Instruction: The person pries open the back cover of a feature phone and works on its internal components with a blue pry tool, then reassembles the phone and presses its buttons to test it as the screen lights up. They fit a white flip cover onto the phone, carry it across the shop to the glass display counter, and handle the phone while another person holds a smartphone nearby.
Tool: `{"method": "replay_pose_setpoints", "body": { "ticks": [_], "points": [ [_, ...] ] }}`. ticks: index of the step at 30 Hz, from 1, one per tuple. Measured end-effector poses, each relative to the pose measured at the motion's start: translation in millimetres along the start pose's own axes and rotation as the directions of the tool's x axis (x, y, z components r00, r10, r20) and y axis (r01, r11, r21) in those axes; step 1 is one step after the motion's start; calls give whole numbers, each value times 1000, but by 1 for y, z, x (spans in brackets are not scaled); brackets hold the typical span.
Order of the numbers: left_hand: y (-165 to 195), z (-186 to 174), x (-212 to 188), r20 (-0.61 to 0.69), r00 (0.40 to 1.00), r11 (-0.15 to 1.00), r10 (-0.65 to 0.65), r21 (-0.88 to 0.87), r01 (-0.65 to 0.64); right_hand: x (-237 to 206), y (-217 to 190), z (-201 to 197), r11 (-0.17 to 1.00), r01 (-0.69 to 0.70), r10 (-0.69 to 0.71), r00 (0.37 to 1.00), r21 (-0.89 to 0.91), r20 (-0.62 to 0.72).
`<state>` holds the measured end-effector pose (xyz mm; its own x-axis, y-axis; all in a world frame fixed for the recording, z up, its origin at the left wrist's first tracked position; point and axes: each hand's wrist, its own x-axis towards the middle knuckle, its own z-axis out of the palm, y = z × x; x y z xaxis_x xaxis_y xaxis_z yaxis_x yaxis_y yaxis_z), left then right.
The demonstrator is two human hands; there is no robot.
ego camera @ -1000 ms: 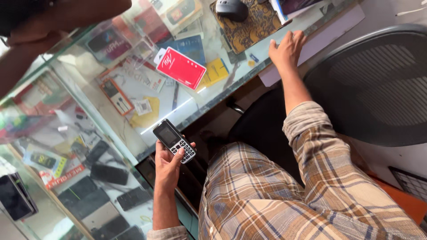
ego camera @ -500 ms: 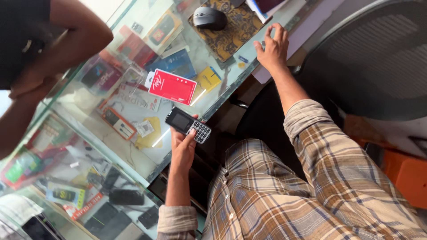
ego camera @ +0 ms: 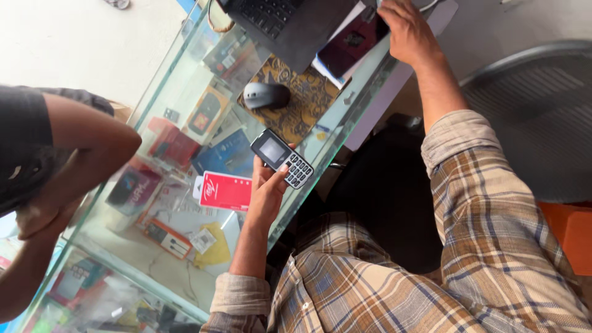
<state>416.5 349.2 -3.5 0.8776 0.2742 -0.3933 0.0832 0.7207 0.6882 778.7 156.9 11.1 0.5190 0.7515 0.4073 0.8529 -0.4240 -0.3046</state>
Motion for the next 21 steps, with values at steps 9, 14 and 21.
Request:
{"method": "replay_pose_setpoints", "body": {
  "ticks": [9,14,21],
  "points": [
    [5,3,43,45,996,996,-81,47,79,-12,39,5,993,32,-43,995,111,95],
    [9,9,62,64,993,993,-102,73,97,-15,48,7,988,36,-59,988,152,144],
    [15,25,96,102,981,982,-168,103,157,-13,53,14,974,93,-142,961,209,238]
  ]
}}
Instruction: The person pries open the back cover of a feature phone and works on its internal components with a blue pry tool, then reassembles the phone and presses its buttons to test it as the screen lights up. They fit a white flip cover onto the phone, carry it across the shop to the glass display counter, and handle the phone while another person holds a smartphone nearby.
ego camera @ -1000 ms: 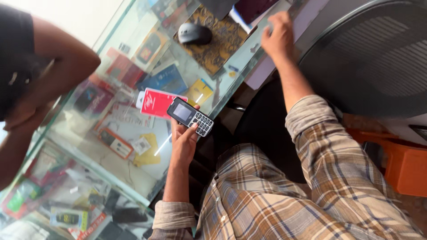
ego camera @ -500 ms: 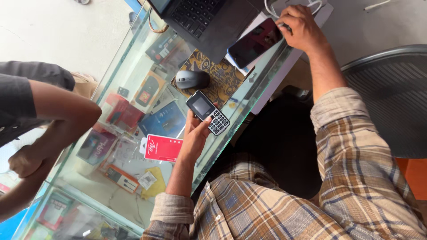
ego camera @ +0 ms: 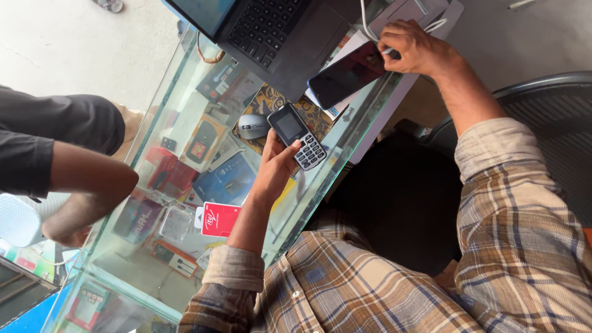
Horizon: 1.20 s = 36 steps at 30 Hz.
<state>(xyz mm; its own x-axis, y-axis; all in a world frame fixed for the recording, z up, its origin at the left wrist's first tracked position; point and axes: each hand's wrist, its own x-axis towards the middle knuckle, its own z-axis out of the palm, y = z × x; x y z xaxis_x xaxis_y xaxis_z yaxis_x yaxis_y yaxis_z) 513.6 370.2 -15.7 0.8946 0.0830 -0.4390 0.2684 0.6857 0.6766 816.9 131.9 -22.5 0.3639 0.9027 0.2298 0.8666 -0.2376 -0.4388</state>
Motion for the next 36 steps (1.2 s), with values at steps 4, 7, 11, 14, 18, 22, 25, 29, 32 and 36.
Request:
{"method": "replay_pose_setpoints", "body": {
  "ticks": [4,7,11,14,18,22,25,29,32,36],
  "points": [
    [0,5,13,16,1000,1000,2,-2,-2,6,3,3,999,26,-27,999,33,19],
    [1,8,17,43,999,1000,9,-7,-9,10,3,3,998,33,-34,999,44,34],
    [3,10,16,27,999,1000,-19,11,19,13,5,1,998,37,-40,998,42,55],
    [1,9,12,13,999,999,-42,4,42,9,11,1,996,-34,28,997,86,71],
    [-1,4,9,-25,998,994,-53,91,55,-3,14,1,986,-166,166,986,27,-16],
    [6,10,10,-37,999,999,-18,32,19,-14,3,-12,976,-214,217,957,34,-192],
    [19,26,12,-55,993,995,100,22,-99,-21,-40,-33,980,-164,195,907,113,-374],
    [45,46,20,-115,990,960,79,-257,-107,-19,-126,-30,970,-179,233,876,163,-422],
    [61,56,21,-85,993,922,80,-373,-107,-10,-180,-17,967,-124,209,885,221,-416],
    [68,64,21,-38,996,890,81,-446,-90,2,-217,-5,960,-108,214,877,258,-431]
  ]
}}
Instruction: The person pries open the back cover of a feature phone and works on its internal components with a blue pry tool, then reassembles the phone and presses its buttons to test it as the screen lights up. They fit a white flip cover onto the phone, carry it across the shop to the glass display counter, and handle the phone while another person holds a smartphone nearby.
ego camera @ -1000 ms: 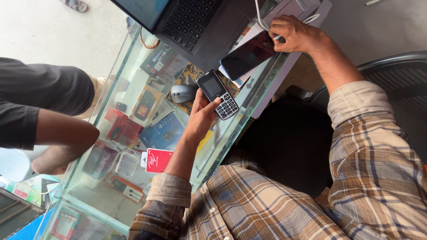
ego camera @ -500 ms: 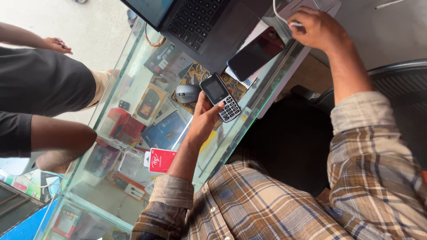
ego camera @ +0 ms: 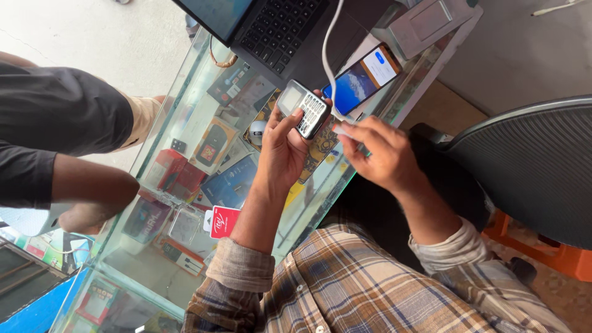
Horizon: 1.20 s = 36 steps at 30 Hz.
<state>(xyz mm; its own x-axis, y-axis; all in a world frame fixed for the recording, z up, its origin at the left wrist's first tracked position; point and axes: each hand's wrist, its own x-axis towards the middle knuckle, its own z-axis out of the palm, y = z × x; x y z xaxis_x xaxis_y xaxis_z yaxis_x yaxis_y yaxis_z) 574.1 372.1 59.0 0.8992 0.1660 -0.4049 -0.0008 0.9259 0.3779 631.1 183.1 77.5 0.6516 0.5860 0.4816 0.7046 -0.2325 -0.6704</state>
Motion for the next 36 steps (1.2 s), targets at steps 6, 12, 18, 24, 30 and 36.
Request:
{"method": "replay_pose_setpoints", "body": {
  "ticks": [6,12,18,24,30,36],
  "points": [
    [-3,-3,-2,40,997,998,-64,-23,65,-4,-10,12,1000,15,-18,996,-27,-92],
    [-8,3,-9,87,996,998,-4,57,-1,-12,-24,7,999,36,-39,993,-34,-111],
    [-23,3,-24,71,996,989,61,128,-69,-30,-40,-7,999,22,-27,994,-46,-111],
    [-14,-9,-3,-46,992,989,120,90,-115,3,-36,-4,994,-76,84,992,-85,98],
    [-13,-2,-12,14,978,935,210,288,-205,4,-39,-7,993,-89,96,991,-74,96],
    [-11,12,-13,96,972,917,215,322,-234,-8,-27,1,990,-127,130,991,-55,37]
  ]
}}
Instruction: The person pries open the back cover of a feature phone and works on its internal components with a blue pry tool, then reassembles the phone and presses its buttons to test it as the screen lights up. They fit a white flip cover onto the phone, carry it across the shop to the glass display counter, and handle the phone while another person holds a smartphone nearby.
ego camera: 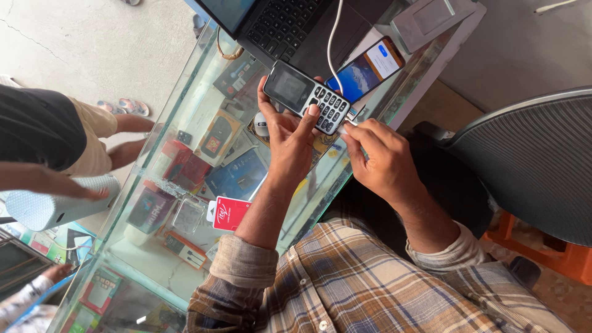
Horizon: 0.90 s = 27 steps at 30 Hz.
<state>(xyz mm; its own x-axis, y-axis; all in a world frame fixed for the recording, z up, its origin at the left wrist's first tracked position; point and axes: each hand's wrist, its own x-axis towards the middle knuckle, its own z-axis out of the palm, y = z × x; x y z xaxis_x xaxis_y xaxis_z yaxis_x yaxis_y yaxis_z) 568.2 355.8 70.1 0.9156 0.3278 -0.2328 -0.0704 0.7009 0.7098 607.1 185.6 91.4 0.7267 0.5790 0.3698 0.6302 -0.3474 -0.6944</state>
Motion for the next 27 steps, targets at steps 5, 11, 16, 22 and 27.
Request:
{"method": "replay_pose_setpoints", "body": {
  "ticks": [5,11,16,22,27],
  "points": [
    [6,2,1,212,975,975,67,192,-109,-7,27,-12,854,-346,313,938,388,147],
    [-18,10,-1,373,928,984,-10,169,-57,-21,47,-6,414,-442,388,876,796,285],
    [-28,1,-6,393,913,925,-104,375,-56,-34,51,4,383,-438,445,859,813,253],
    [-34,-8,-8,401,905,892,-141,449,-60,-42,52,8,398,-383,486,859,833,163],
    [-44,-10,-9,345,918,898,-197,440,27,-44,57,7,409,-362,484,864,838,137]
  ]
}}
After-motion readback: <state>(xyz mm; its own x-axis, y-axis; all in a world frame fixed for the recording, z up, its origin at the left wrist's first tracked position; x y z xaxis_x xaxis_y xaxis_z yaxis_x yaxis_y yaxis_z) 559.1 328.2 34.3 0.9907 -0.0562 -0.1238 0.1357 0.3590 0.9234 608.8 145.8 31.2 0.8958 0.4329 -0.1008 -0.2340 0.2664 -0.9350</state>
